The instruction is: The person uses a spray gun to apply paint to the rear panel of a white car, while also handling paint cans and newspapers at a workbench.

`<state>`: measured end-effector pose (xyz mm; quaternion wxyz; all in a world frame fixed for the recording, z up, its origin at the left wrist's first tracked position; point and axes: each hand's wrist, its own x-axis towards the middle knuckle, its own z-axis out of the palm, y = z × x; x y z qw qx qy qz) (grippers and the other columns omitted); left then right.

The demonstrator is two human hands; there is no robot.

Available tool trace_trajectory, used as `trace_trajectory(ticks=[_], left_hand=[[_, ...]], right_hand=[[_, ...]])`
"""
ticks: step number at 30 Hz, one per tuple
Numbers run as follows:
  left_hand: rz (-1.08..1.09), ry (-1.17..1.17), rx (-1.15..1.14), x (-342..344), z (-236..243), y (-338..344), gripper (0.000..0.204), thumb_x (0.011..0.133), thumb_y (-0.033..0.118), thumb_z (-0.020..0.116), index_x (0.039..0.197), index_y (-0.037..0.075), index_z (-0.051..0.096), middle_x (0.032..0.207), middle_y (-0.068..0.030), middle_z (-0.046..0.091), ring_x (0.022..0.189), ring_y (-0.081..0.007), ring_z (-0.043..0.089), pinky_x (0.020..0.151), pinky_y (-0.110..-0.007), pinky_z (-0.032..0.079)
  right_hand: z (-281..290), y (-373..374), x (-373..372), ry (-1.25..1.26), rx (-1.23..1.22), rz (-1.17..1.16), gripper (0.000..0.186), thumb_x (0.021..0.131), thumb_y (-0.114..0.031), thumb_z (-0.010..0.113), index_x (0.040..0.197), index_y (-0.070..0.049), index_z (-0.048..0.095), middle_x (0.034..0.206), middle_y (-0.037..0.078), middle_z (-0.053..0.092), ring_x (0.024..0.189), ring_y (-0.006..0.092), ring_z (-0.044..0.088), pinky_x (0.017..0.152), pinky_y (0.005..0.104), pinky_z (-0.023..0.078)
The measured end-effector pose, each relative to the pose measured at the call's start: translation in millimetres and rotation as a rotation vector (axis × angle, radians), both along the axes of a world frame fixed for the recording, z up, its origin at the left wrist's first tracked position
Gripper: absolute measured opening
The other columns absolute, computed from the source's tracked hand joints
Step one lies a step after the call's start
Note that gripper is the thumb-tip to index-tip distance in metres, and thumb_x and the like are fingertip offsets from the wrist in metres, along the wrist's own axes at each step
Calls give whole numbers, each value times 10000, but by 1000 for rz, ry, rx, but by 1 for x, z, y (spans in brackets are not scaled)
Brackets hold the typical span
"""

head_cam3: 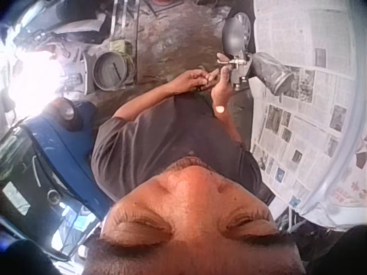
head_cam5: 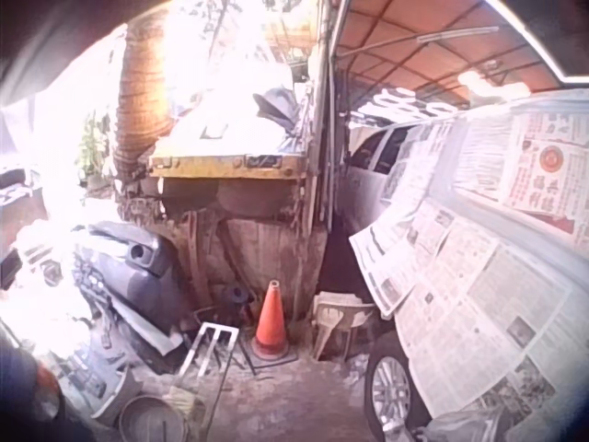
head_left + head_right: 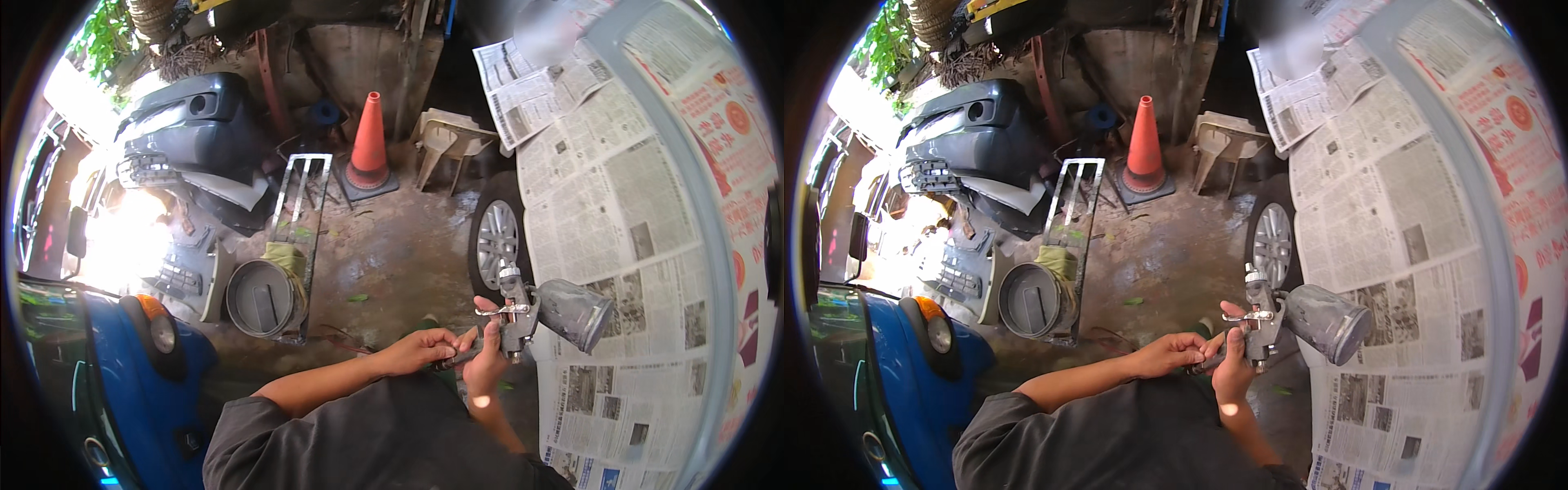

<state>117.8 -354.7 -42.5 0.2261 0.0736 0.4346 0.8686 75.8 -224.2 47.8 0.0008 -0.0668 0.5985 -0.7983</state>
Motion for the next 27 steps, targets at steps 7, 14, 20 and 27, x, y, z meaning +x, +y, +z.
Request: trace_trajectory(ticks=[7,14,20,27], left_hand=[[-45,27,-154,-89,3,-60,238,1063,269,474,1113,66,586,1058,25,583,1008,-68,517,907,-263,423],[238,-187,-50,-234,10,-120,342,1034,375,494,1128,62,597,1096,-19,608,1068,-154,572,937,-325,454],[554,-31,30,-373,71,-219,601,1030,520,367,1301,11,535,1297,-199,598,1232,-313,557,1066,-468,423],[246,50,-189,-469,105,-232,650,1021,524,406,1291,-49,550,1285,-176,608,1204,-268,578,1048,-426,426]], right_hand=[[-14,-39,-94,-55,190,290,436,1056,-336,448,1325,6,460,774,62,619,507,55,458,470,193,367],[-20,-88,-246,-28,41,498,418,984,-236,630,1331,-31,522,1181,107,678,707,92,602,692,240,489],[14,-101,-361,233,277,739,533,947,-274,678,1410,-92,487,1152,129,683,938,214,664,819,325,514],[14,-91,-421,284,484,757,590,951,-379,644,1442,-114,452,1153,200,660,1003,373,669,836,411,513]])
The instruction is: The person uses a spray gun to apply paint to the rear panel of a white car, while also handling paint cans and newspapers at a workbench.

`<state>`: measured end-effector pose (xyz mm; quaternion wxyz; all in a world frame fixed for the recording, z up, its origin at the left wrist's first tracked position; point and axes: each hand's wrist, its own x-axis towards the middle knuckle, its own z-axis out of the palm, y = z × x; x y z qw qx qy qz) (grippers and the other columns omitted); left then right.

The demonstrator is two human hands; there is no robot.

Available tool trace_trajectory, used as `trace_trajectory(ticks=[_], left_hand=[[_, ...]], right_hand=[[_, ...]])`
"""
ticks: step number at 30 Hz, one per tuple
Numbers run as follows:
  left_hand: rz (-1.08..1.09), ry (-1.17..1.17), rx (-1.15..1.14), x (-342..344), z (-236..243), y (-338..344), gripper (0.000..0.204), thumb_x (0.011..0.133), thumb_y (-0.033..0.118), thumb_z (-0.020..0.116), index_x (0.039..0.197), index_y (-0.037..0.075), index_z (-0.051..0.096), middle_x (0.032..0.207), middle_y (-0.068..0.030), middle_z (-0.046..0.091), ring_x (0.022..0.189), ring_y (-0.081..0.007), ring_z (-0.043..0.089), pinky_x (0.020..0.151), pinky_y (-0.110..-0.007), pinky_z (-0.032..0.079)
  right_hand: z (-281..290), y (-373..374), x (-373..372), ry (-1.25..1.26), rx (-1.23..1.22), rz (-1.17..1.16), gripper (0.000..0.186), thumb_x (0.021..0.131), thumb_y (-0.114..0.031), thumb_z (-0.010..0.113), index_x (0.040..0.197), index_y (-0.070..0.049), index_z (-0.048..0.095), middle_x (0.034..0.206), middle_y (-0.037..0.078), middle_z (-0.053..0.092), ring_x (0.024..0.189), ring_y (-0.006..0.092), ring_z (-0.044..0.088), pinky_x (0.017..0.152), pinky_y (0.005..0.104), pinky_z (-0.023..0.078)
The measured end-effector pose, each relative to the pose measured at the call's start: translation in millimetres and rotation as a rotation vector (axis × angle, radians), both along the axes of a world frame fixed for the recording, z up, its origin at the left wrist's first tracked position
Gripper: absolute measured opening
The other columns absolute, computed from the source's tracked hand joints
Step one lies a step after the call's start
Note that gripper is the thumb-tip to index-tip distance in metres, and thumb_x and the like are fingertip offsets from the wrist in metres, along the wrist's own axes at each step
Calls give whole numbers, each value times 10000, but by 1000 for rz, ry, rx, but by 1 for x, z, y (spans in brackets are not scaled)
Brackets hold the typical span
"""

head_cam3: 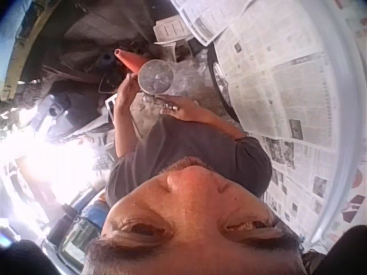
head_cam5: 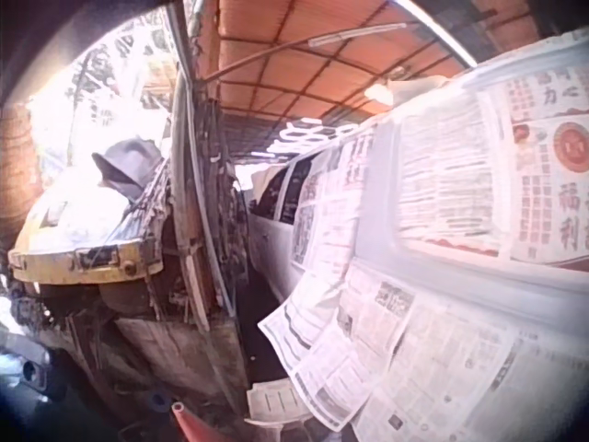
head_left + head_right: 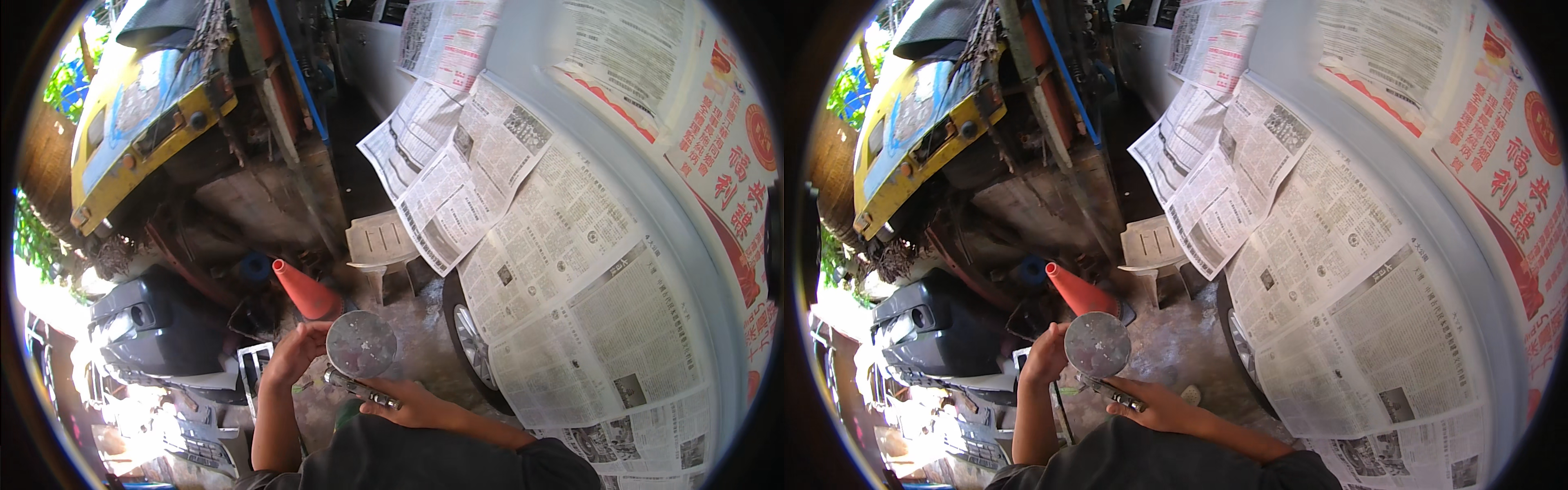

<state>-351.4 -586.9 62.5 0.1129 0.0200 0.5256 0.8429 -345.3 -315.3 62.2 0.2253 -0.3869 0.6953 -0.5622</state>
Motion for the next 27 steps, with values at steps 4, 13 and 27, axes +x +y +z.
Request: trace_trajectory(ticks=[4,13,27], left_hand=[[-110,-94,-108,-50,0,22,632,1011,502,463,1289,-59,552,1266,-149,619,1167,-243,590,1035,-395,432],[-701,57,-348,-177,-29,79,382,1030,300,512,1257,19,633,1171,-32,664,1052,-120,572,941,-293,449],[-921,-3,-250,-302,-19,64,519,1057,467,332,1016,58,648,828,-14,601,664,-95,554,598,-249,442]], right_hand=[[10,15,-18,70,75,-137,486,935,-339,677,1330,-93,539,1089,193,665,971,370,667,820,402,520],[-6,30,-31,7,41,-637,534,902,-371,709,1302,-45,571,1188,224,648,1064,386,653,879,407,520],[15,-92,-112,-330,-145,-1315,510,918,-220,708,1353,-19,534,927,81,692,622,111,606,575,268,493]])
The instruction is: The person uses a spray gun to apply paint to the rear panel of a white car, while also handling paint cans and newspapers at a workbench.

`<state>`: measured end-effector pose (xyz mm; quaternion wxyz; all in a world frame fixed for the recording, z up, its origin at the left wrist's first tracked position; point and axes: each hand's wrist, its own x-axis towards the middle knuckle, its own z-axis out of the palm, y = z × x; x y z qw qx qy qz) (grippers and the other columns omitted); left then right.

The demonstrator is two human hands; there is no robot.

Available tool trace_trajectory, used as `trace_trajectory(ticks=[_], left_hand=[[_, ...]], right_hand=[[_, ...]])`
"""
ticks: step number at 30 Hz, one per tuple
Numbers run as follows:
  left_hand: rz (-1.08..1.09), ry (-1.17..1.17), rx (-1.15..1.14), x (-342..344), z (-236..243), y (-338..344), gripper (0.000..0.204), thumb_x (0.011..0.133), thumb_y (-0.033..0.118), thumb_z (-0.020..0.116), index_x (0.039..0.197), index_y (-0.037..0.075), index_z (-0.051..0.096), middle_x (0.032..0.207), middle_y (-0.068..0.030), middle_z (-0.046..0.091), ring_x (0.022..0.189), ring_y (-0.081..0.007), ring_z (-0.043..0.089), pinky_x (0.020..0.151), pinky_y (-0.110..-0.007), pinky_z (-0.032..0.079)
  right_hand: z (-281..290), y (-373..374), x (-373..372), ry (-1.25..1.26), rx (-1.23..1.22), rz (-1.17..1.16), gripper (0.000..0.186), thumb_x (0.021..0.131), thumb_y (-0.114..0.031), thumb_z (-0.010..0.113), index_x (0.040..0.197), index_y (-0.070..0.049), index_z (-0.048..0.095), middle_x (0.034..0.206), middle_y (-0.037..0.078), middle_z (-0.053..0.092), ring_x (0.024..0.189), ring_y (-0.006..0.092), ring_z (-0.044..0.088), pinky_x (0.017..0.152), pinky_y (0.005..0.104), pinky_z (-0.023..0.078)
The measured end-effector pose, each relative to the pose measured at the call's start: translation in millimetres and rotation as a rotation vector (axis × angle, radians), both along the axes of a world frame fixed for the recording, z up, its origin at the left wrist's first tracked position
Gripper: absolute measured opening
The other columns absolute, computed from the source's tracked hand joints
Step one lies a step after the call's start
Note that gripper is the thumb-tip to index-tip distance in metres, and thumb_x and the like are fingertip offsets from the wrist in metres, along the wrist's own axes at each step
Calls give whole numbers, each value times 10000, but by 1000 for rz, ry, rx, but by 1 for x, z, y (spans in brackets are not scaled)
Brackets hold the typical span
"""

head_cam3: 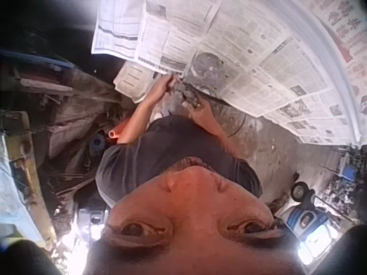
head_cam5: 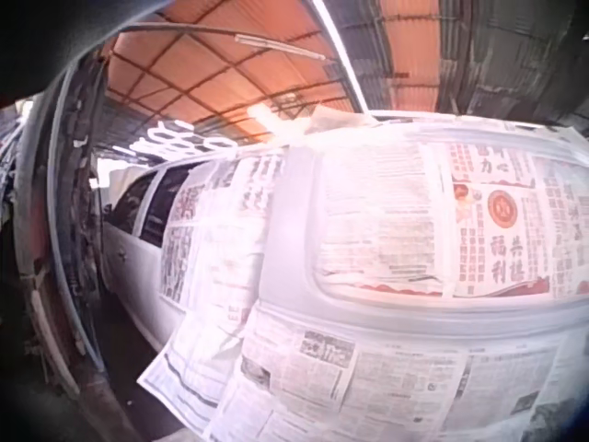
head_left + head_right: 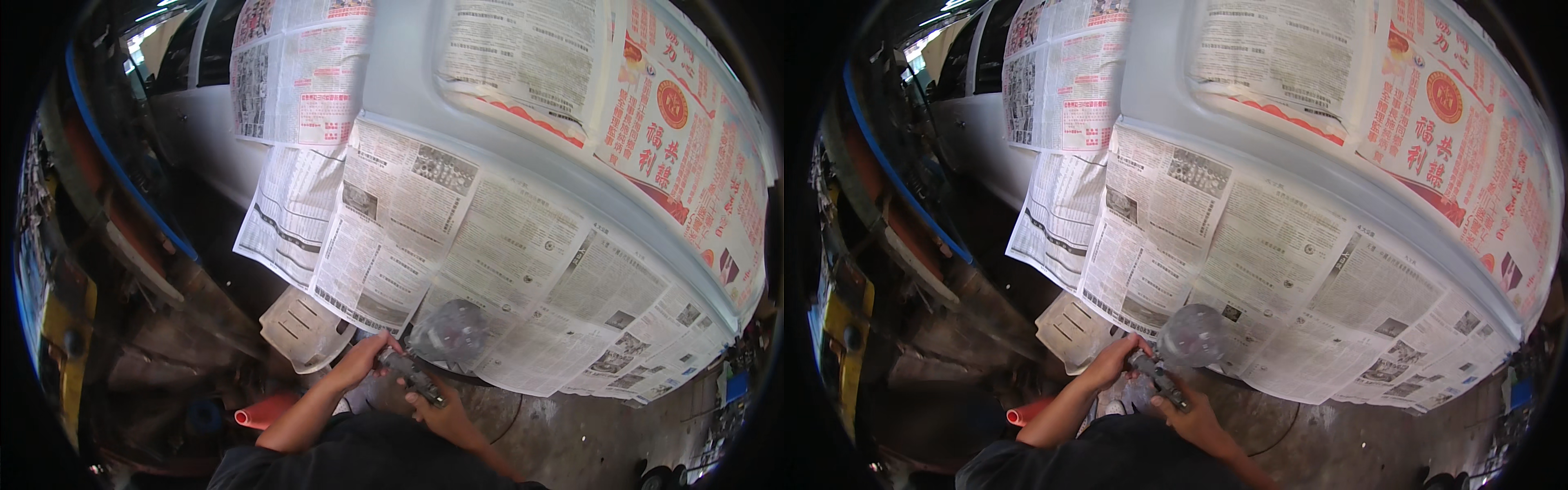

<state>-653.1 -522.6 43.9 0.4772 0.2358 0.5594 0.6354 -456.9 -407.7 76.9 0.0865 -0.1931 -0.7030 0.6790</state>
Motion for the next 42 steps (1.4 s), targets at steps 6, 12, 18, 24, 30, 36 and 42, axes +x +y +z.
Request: trace_trajectory(ticks=[6,12,18,24,30,36,42], left_hand=[[-475,-15,160,13,-40,-5,491,1058,441,373,1175,21,598,1083,-60,645,933,-142,625,780,-265,492],[-718,-346,375,42,-13,-15,354,1045,239,488,1318,13,503,1200,-67,605,1085,-131,578,975,-299,431],[-704,-392,422,34,-16,-19,284,1027,148,524,1286,32,507,1132,-68,642,1005,-128,611,894,-286,465],[-729,-295,301,27,-31,-31,246,1027,120,515,1256,35,540,1066,-58,666,944,-99,630,799,-245,478],[-736,-469,245,20,-11,-35,240,1034,116,498,1254,33,547,993,-21,642,891,-72,613,726,-221,464],[-813,-311,202,11,-26,-21,291,1035,196,510,1261,16,538,1030,-41,630,977,-127,625,856,-268,482],[-1373,-128,365,19,-61,-7,342,994,302,579,1194,24,589,1021,-39,652,1002,-132,589,933,-307,444]], right_hand=[[40,-31,-35,299,-11,-401,432,1017,-328,510,1225,49,542,1072,148,683,525,128,557,465,253,452],[92,-43,-49,476,23,-795,493,1041,-378,455,1336,14,405,1146,213,649,457,143,509,401,272,433],[70,-75,-49,376,6,-913,433,1027,-306,491,1324,1,419,1157,210,645,475,134,520,419,268,452],[60,-96,-58,322,51,-1002,395,1023,-323,499,1221,18,522,1146,166,667,510,120,540,442,254,456],[59,-101,-72,302,142,-1127,413,1026,-345,490,1125,40,605,1060,114,685,516,102,526,451,251,436],[79,-98,-75,233,141,-1059,432,1028,-367,476,1239,4,545,1077,145,685,490,111,516,440,248,429],[165,-40,-58,422,221,-1107,498,1039,-438,449,1169,38,517,1040,190,696,412,122,491,376,263,399]])
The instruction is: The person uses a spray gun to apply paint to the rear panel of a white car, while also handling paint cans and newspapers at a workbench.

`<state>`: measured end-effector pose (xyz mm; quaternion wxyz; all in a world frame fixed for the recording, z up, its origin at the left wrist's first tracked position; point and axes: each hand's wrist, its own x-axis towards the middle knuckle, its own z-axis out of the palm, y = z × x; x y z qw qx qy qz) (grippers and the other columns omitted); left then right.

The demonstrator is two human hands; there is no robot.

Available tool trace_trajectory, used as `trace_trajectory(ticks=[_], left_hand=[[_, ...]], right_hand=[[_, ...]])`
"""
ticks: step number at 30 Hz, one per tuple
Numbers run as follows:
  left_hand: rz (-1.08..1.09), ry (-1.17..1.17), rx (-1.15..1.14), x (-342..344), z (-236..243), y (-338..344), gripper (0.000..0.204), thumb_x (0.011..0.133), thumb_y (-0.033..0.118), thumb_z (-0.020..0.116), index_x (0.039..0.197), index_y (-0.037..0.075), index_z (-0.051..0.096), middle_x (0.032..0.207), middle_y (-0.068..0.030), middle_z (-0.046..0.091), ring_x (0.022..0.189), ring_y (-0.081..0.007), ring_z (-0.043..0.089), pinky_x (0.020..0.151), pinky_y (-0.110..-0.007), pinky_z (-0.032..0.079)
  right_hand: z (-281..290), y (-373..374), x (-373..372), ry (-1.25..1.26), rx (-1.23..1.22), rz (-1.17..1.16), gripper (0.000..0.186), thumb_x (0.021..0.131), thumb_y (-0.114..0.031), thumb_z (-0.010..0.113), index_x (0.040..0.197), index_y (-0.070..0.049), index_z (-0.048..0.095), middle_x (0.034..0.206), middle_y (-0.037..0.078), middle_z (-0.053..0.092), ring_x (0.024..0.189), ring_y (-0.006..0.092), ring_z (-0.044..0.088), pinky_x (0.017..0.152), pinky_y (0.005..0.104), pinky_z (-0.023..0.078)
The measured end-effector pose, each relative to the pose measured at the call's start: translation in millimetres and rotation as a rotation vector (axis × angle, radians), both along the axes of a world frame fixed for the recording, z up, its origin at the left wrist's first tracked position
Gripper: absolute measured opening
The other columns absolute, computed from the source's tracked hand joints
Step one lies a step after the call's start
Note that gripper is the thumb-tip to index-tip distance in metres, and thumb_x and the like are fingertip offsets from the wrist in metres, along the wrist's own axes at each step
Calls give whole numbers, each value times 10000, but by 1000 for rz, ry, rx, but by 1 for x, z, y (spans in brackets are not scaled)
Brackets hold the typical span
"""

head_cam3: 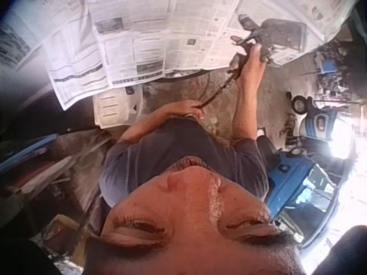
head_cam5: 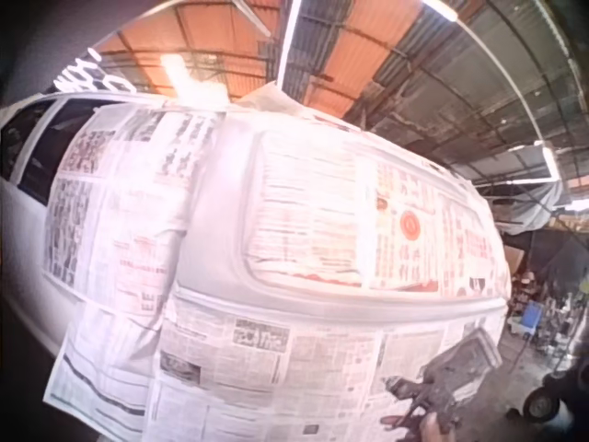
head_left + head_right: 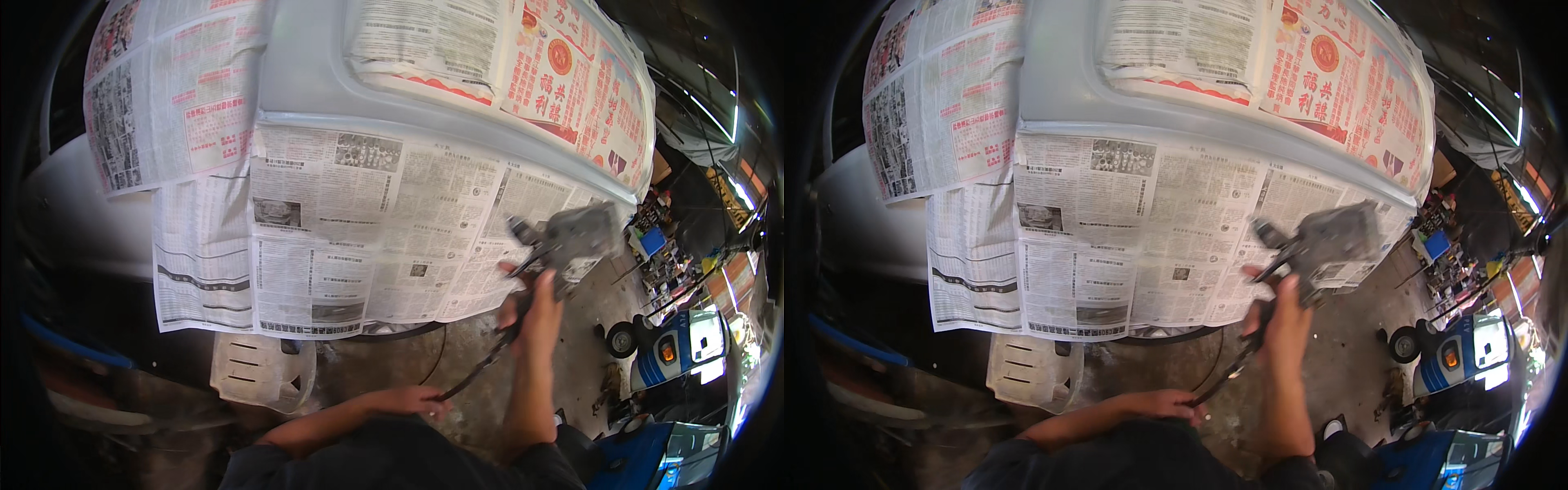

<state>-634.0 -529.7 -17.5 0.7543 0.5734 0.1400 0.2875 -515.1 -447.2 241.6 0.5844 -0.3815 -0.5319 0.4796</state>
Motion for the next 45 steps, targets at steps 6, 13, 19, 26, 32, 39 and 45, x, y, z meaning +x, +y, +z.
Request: trace_trajectory(ticks=[6,13,19,26,32,39,45], left_hand=[[248,651,-67,-35,-198,-25,231,874,257,652,948,38,649,822,-62,643,812,-150,617,732,-326,481],[510,626,-106,-62,-246,-91,314,883,316,686,1073,66,684,956,-113,695,907,-214,657,809,-337,486],[682,708,-127,-85,-159,-114,273,891,258,680,1068,51,692,991,-131,699,934,-241,665,834,-349,492],[807,726,-99,-99,-144,-134,235,882,209,687,1031,27,691,994,-153,694,957,-282,665,849,-362,491],[845,702,-203,-102,-153,-155,226,865,181,693,1032,28,689,993,-150,687,978,-273,654,863,-362,485],[885,683,-212,-102,-154,-173,218,852,148,677,1036,32,687,987,-143,685,965,-259,655,854,-349,486],[957,639,-292,-101,-147,-187,199,853,141,670,1016,28,690,975,-140,689,950,-243,657,838,-345,489]], right_hand=[[86,92,41,-496,241,-305,450,996,-419,519,1111,7,604,897,127,720,366,93,428,350,251,334],[91,193,75,-640,248,-450,471,954,-456,583,1083,-4,612,809,102,689,365,98,465,335,268,365],[86,210,52,-675,242,-423,468,940,-480,598,953,-12,581,706,54,595,386,106,478,339,285,391],[82,187,9,-630,203,-257,438,950,-476,600,1039,-48,578,688,37,556,380,94,456,329,274,378],[83,153,-32,-644,240,-103,406,964,-486,571,936,-82,556,722,36,576,398,85,460,339,266,379],[85,126,-87,-631,312,38,465,956,-482,589,937,-18,582,698,43,566,388,89,455,345,260,376],[84,108,-133,-654,363,139,479,956,-505,575,981,-26,584,724,45,579,402,84,457,365,256,392]])
